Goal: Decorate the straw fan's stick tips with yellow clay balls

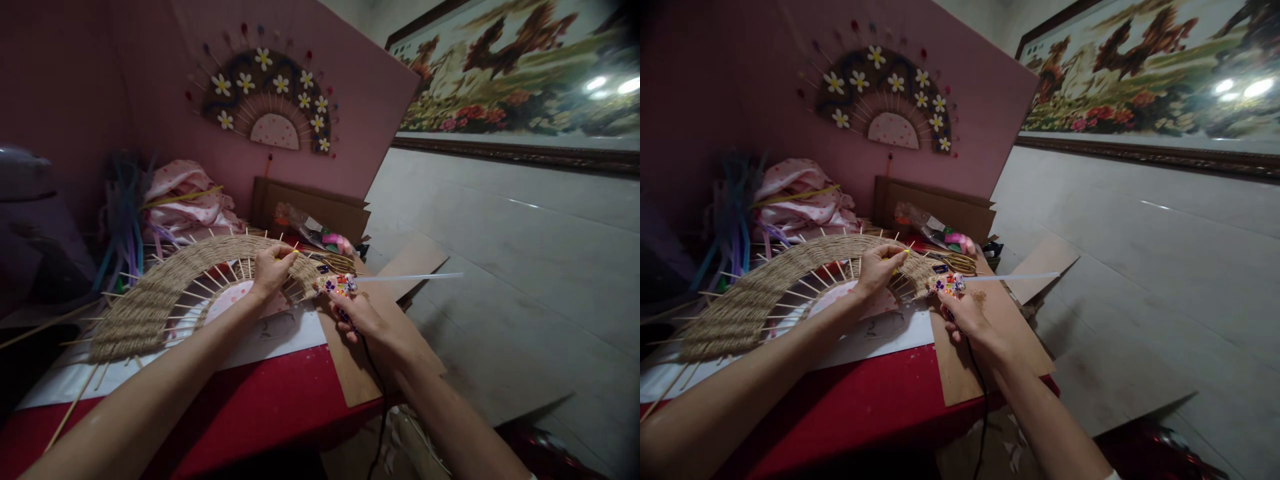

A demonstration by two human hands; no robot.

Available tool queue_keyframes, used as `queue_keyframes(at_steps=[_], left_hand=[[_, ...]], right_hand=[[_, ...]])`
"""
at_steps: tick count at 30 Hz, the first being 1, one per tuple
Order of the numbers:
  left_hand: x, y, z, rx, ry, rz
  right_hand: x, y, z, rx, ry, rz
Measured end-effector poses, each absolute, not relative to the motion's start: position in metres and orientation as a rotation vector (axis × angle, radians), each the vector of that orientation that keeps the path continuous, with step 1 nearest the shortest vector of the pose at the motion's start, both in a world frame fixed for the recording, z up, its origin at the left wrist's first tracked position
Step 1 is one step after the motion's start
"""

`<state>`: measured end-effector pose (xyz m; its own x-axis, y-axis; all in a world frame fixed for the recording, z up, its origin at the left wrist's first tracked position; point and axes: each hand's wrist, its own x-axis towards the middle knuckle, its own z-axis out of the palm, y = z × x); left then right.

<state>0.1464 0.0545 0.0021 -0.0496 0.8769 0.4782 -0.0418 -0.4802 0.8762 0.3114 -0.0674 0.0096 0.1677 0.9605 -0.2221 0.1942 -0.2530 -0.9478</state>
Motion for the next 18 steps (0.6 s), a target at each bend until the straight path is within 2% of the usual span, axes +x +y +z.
queue_keyframes(at_steps=[10,18], left_hand=[[0.147,0.053,0.003,1.527,0.933,1.630],[0.148,0.045,0.004,1.885,0.963,1.564]], right_hand=[[0.314,-0.068,0.006,-1.528,-1.124,1.226],[0.321,-0.067,0.014,-1.140,-0.908,1.453]])
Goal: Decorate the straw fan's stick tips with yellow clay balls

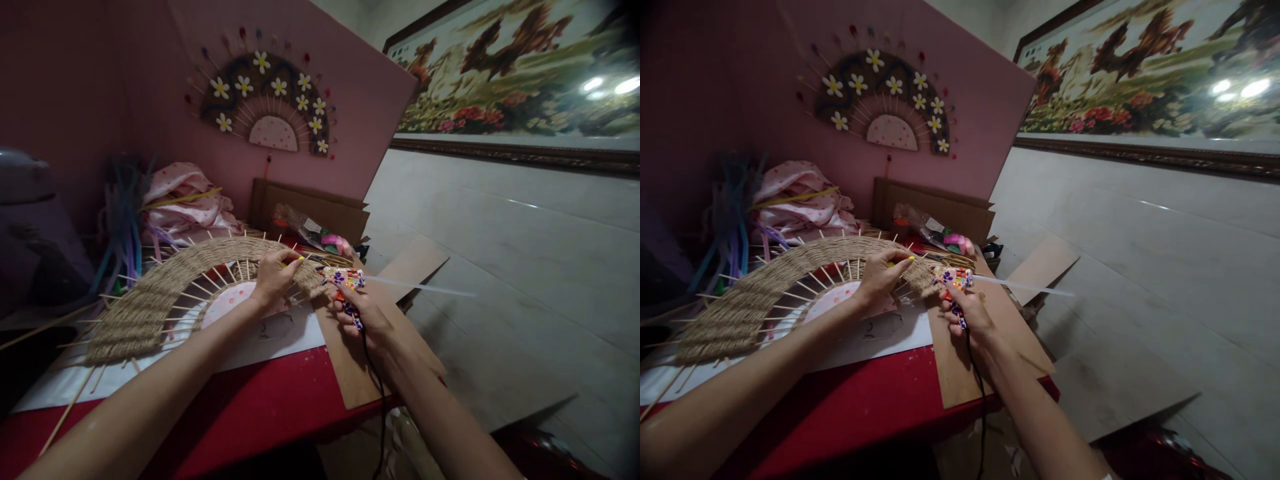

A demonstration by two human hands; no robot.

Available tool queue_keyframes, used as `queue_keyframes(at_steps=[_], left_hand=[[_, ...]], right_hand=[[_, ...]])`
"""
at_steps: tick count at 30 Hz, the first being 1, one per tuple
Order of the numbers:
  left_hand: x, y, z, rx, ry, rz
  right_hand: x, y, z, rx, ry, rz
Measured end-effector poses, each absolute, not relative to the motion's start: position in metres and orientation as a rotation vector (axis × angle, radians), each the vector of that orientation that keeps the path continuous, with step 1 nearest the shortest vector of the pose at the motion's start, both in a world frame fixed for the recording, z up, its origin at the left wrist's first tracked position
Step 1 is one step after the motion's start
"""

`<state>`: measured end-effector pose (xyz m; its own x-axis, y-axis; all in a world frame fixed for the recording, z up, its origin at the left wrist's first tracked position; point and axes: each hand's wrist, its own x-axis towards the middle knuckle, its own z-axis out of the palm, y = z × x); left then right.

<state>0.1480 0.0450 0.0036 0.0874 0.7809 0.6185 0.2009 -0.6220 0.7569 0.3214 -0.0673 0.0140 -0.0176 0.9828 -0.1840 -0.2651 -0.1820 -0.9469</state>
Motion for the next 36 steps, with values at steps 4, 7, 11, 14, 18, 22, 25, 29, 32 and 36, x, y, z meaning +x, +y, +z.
queue_keyframes(at_steps=[4,7,11,14,18,22,25,29,32,36], left_hand=[[0.150,0.043,0.000,2.150,0.898,1.500],[0.151,0.042,-0.002,2.302,0.908,1.442],[0.150,0.039,-0.002,2.393,0.946,1.390],[0.149,0.038,-0.001,2.416,0.947,1.405],[0.147,0.038,-0.001,2.418,0.935,1.424],[0.146,0.039,-0.001,2.377,0.923,1.446],[0.147,0.038,-0.001,2.365,0.933,1.438],[0.148,0.036,0.001,2.425,0.965,1.341],[0.148,0.035,0.002,2.449,1.025,1.265],[0.148,0.035,0.002,2.445,1.032,1.234]], right_hand=[[0.332,-0.056,0.009,-0.826,-0.797,1.558],[0.333,-0.049,0.001,-0.689,-0.752,1.497],[0.328,-0.045,-0.011,-0.767,-0.744,1.315],[0.324,-0.047,-0.019,-0.926,-0.754,1.192],[0.320,-0.052,-0.020,-0.973,-0.713,1.167],[0.313,-0.050,-0.008,-0.787,-0.632,1.377],[0.305,-0.042,0.000,-0.728,-0.513,1.476],[0.298,-0.030,-0.001,-0.637,-0.434,1.501],[0.298,-0.027,-0.007,-0.563,-0.451,1.530],[0.298,-0.028,-0.012,-0.531,-0.494,1.522]])
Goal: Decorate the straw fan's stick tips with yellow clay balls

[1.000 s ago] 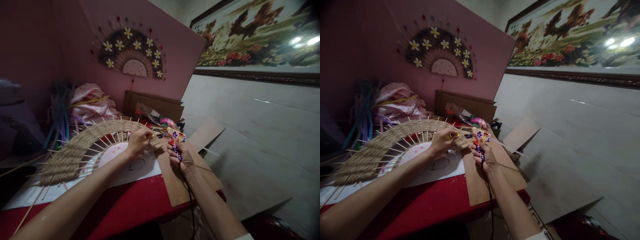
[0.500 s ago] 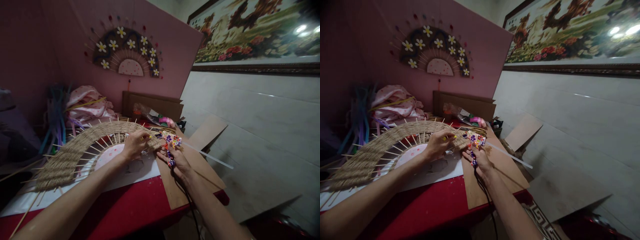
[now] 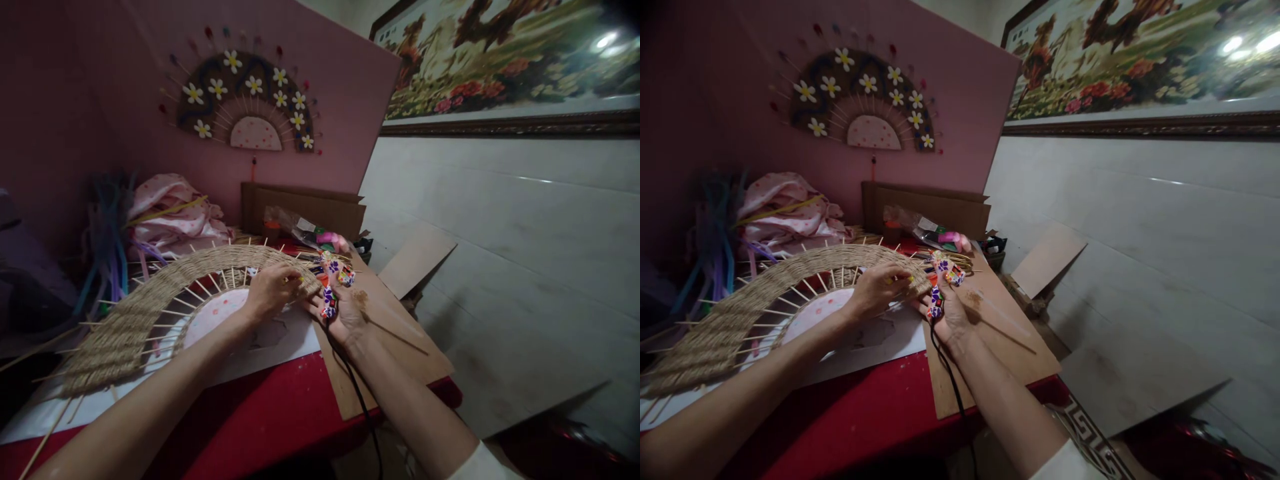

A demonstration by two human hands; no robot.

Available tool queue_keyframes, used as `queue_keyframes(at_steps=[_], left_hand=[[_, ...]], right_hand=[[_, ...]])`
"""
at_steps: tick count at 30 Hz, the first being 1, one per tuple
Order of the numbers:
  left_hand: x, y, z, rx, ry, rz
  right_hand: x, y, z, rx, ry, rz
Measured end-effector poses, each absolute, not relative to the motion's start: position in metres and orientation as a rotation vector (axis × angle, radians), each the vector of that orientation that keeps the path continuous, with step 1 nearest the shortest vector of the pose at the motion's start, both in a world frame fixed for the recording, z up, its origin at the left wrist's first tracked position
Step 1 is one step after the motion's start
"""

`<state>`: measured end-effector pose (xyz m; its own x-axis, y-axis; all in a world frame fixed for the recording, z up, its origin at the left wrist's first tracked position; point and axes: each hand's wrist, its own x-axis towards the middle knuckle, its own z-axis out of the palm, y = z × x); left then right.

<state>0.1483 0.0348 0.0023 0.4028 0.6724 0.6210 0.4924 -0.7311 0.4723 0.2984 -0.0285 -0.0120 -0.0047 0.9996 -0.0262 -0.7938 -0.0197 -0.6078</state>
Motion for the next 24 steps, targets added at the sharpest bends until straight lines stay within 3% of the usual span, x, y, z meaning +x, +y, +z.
queue_keyframes(at_steps=[18,24], left_hand=[[0.1523,0.0337,0.0005,2.392,0.938,1.334],[0.1517,0.0324,-0.0006,2.605,0.918,1.213]], right_hand=[[0.2938,-0.0301,-0.0093,-0.516,-0.497,1.496],[0.2941,-0.0299,-0.0081,-0.532,-0.465,1.528]])
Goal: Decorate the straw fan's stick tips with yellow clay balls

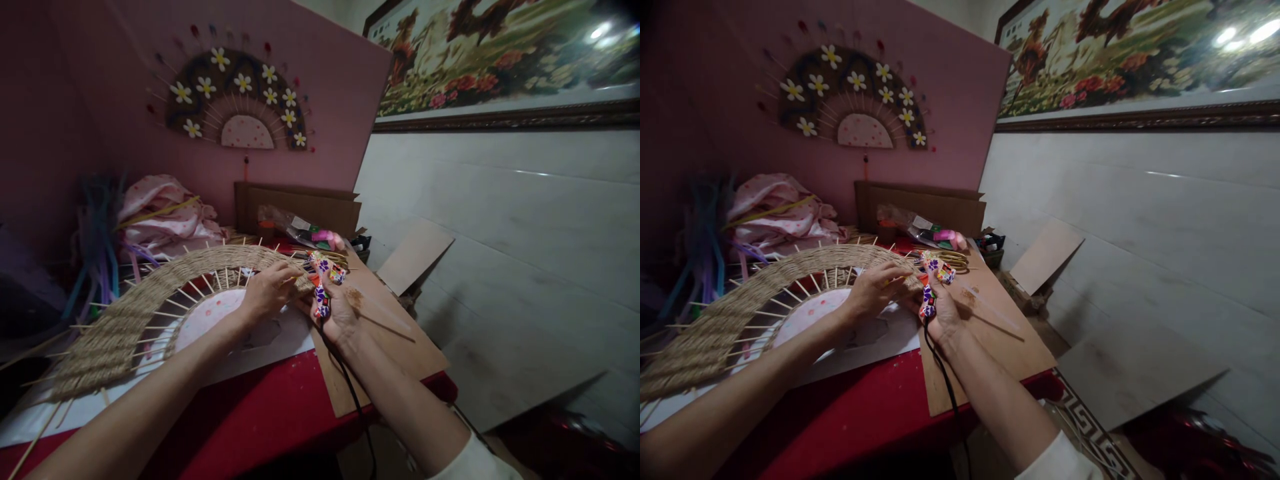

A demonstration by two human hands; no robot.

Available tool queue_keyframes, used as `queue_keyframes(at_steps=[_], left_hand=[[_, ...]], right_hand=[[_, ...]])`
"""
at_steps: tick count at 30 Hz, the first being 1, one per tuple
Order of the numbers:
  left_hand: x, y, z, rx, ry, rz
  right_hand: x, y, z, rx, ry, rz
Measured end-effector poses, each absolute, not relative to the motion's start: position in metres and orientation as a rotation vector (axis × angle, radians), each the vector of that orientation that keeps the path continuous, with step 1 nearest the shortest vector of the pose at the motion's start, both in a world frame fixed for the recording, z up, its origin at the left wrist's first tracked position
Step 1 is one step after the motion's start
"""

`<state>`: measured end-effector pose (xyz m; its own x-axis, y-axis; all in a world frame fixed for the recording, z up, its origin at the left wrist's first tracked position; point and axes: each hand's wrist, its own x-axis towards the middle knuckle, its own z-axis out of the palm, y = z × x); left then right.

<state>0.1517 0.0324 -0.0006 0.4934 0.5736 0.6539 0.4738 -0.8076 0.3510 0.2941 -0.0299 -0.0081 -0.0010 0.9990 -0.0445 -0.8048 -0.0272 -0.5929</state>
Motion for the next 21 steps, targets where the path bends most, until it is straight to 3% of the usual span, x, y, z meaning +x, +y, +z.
queue_keyframes(at_steps=[10,21], left_hand=[[0.1542,0.0332,-0.0004,2.501,1.155,1.177],[0.1547,0.0321,0.0015,2.639,1.083,1.226]], right_hand=[[0.2946,-0.0286,-0.0118,-0.531,-0.477,1.518],[0.2937,-0.0297,-0.0114,-0.544,-0.501,1.511]])
